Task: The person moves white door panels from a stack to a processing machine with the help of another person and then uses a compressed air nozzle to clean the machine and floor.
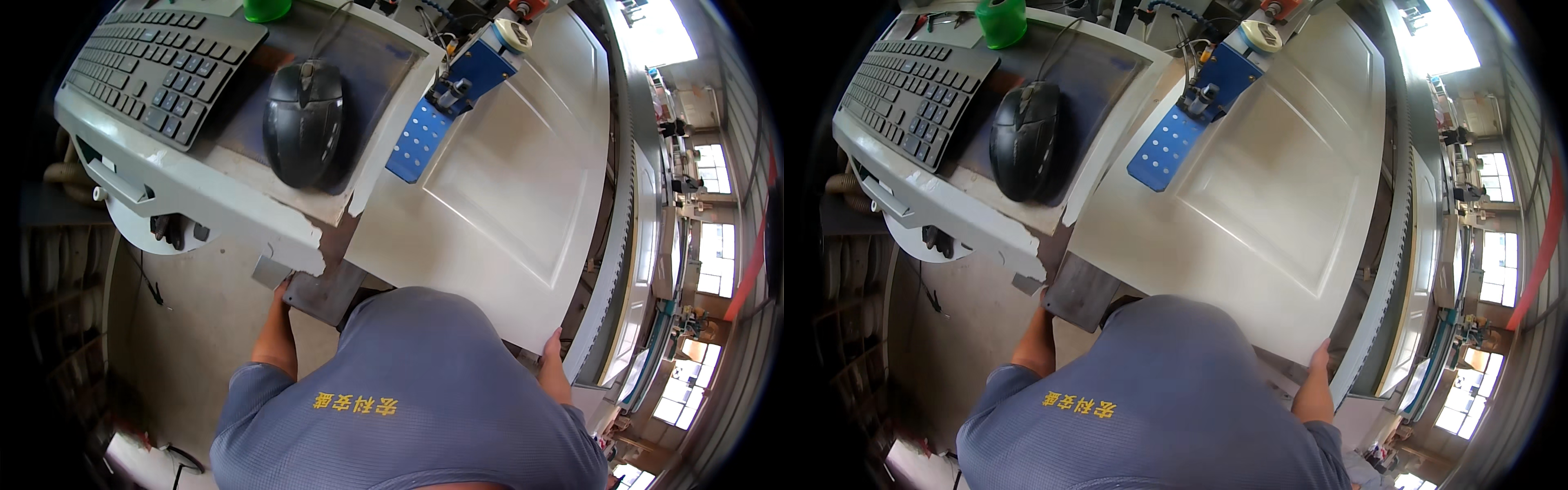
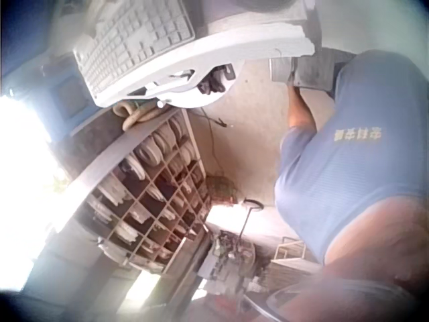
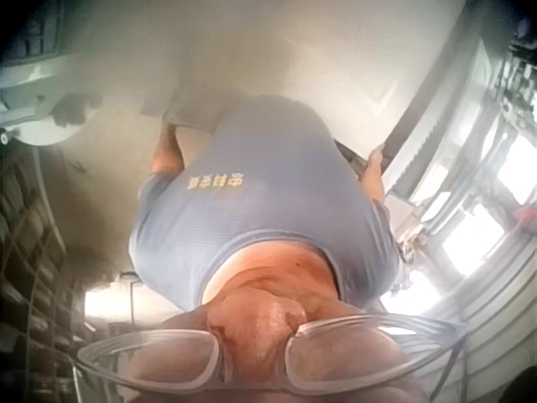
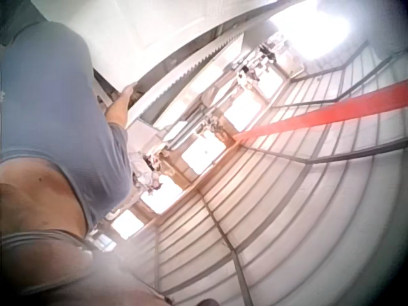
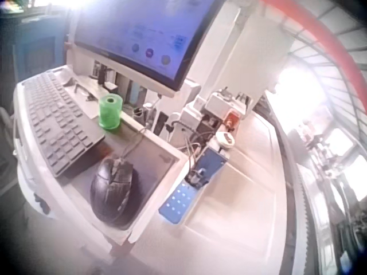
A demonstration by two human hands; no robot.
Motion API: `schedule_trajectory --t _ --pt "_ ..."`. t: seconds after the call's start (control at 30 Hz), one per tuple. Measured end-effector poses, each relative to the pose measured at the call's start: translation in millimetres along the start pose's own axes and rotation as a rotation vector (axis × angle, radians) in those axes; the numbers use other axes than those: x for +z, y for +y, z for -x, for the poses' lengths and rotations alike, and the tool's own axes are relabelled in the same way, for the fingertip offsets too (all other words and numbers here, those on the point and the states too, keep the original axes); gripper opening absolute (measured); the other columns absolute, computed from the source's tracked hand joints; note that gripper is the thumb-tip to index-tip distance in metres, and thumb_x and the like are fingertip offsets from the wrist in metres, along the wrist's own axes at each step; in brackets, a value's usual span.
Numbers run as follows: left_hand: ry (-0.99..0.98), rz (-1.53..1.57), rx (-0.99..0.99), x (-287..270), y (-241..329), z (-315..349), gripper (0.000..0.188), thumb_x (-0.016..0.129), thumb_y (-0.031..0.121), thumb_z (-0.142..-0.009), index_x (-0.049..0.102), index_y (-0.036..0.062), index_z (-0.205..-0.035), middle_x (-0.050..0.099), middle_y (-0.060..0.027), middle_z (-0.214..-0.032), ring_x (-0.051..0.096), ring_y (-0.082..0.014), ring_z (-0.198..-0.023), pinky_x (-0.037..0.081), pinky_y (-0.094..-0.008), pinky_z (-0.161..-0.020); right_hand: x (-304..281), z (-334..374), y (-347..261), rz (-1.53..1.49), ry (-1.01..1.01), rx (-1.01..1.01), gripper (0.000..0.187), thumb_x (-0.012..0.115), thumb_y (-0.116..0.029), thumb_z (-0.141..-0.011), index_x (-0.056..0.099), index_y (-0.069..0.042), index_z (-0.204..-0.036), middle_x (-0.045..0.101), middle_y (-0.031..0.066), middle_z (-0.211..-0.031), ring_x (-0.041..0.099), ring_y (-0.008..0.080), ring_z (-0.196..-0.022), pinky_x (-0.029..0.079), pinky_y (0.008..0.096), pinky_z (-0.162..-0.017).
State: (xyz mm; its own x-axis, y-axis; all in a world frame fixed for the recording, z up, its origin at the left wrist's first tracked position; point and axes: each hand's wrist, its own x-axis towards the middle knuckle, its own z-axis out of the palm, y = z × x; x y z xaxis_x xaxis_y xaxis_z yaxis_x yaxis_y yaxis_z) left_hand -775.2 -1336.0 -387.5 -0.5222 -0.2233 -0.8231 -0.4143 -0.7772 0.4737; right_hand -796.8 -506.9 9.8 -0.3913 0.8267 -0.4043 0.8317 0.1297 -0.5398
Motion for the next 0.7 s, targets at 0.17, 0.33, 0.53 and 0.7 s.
schedule_trajectory --t 0.17,0.33,0.53,0.7 --pt "0.109 -0.108 0.060 13.6 25.7 12.9 0.037 0.063 0.030 -0.085 0.058 0.0035 -0.110 0.066 -0.0117 -0.084 0.066 -0.0255 -0.071 0.054 -0.0405 -0.059 19.2 -27.8 -19.9 -0.088 -0.071 0.047 0.083 0.030 -0.061 -0.097 0.038 0.011 -0.138 0.046 0.0199 -0.141 0.044 0.0310 -0.130 0.032 0.0363 -0.110" --pt "0.170 -0.167 0.094 16.4 34.5 19.8 0.037 0.063 0.030 -0.085 0.058 0.0033 -0.110 0.066 -0.0115 -0.084 0.066 -0.0258 -0.069 0.054 -0.0410 -0.058 36.1 -55.5 -68.6 -0.032 -0.049 0.001 0.081 0.029 -0.059 -0.098 0.037 0.010 -0.140 0.046 0.0191 -0.142 0.043 0.0306 -0.131 0.029 0.0367 -0.112" --pt "0.244 -0.267 0.142 30.7 63.3 43.5 0.037 0.063 0.029 -0.085 0.058 0.0031 -0.111 0.066 -0.0114 -0.083 0.065 -0.0261 -0.068 0.054 -0.0416 -0.056 41.9 -102.4 -107.9 0.017 -0.091 -0.047 0.079 0.027 -0.058 -0.099 0.038 0.009 -0.140 0.045 0.0185 -0.143 0.042 0.0304 -0.132 0.029 0.0364 -0.112" --pt "0.299 -0.313 0.059 35.1 84.9 79.6 0.033 0.060 0.027 -0.087 0.056 0.0028 -0.109 0.064 -0.0109 -0.079 0.063 -0.0249 -0.063 0.051 -0.0399 -0.052 64.0 -160.3 -145.1 -0.035 -0.179 -0.085 0.077 0.025 -0.056 -0.100 0.036 0.008 -0.141 0.044 0.0186 -0.144 0.041 0.0305 -0.133 0.028 0.0368 -0.112"
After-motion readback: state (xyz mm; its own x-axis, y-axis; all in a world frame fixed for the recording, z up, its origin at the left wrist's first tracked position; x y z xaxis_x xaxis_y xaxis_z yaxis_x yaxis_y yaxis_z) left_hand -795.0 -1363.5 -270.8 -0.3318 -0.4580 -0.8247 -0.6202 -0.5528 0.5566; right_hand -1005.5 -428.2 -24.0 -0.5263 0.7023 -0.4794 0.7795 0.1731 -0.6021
